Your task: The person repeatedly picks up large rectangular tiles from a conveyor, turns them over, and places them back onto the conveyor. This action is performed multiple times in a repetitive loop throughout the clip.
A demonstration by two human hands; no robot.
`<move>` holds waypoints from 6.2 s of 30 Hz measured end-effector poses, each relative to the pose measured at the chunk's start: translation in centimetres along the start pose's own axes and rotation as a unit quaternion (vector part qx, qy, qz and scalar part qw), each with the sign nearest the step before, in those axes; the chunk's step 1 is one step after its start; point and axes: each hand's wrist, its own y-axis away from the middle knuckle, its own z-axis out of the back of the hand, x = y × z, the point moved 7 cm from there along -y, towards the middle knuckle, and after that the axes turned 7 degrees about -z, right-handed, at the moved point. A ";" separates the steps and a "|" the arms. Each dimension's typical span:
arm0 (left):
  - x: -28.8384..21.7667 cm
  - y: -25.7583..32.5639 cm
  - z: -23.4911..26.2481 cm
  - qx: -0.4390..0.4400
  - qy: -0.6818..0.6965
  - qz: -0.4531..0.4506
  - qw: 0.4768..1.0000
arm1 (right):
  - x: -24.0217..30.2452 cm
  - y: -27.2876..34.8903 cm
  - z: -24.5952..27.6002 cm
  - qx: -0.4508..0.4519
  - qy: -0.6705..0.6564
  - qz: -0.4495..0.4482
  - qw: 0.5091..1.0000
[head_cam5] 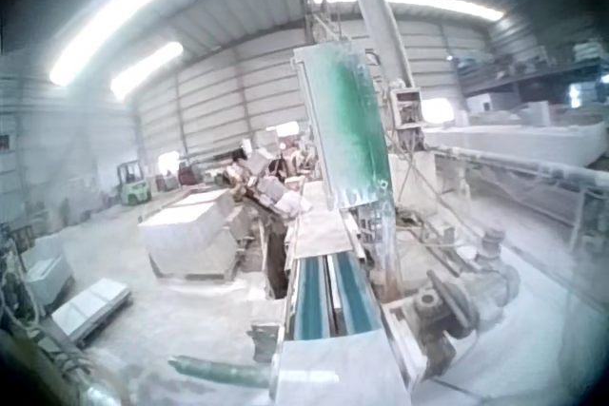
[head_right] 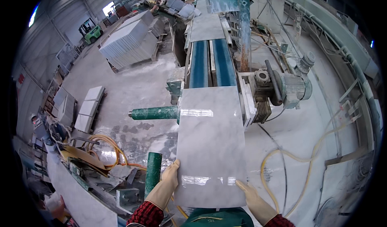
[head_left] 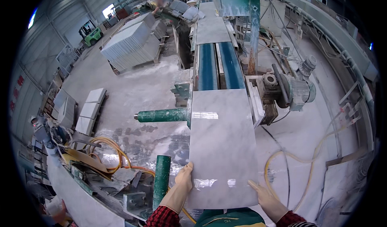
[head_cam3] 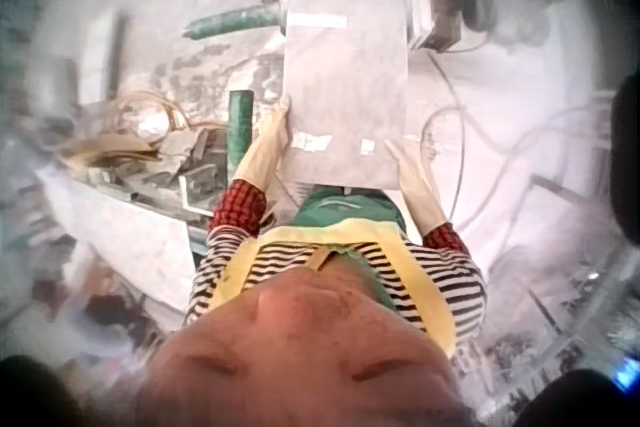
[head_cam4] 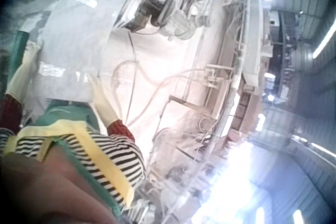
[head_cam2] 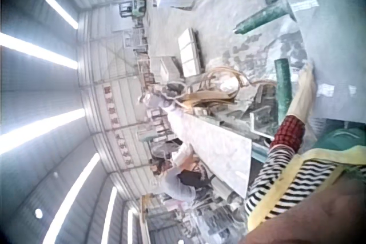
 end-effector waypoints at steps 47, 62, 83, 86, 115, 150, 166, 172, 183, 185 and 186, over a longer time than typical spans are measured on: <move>-12.9 -13.3 -16.1 0.106 0.289 0.161 0.938 | 25.4 -31.4 4.2 -0.046 0.168 0.028 0.984; -17.5 -13.5 -18.1 0.107 0.278 0.143 0.944 | 16.2 -25.4 2.0 -0.014 -0.329 -0.156 0.931; -22.2 -24.3 -22.0 0.169 0.304 0.044 0.937 | 24.3 -35.8 0.1 -0.145 -0.281 -0.034 0.948; -21.7 -26.0 -22.7 0.177 0.303 0.050 0.935 | 24.3 -37.4 0.7 -0.148 -0.283 -0.045 0.946; -20.6 -31.1 -24.3 0.152 0.272 0.082 0.947 | 25.4 -41.8 0.7 -0.213 -0.195 -0.132 0.948; -9.1 -4.9 -1.8 -0.124 0.281 0.071 0.949 | 36.9 -44.2 -14.2 -0.118 0.624 0.514 0.577; -7.4 -1.5 8.6 -0.047 0.210 -0.024 0.976 | 22.4 -32.4 -3.1 -0.325 0.626 0.451 0.546; -4.5 5.7 17.8 -0.150 0.199 -0.057 0.967 | 14.7 -28.1 -2.2 -0.270 0.673 0.370 0.581; 2.7 20.4 35.6 -0.393 -0.338 -0.275 0.810 | 0.8 -21.7 -10.4 -0.087 0.713 0.060 0.693; 3.7 21.7 34.3 -0.387 -0.460 -0.242 0.762 | -0.5 -20.8 -13.7 -0.032 0.726 0.012 0.687; 4.0 22.4 33.1 -0.377 -0.495 -0.258 0.739 | -1.2 -20.6 -14.7 -0.008 0.731 0.011 0.682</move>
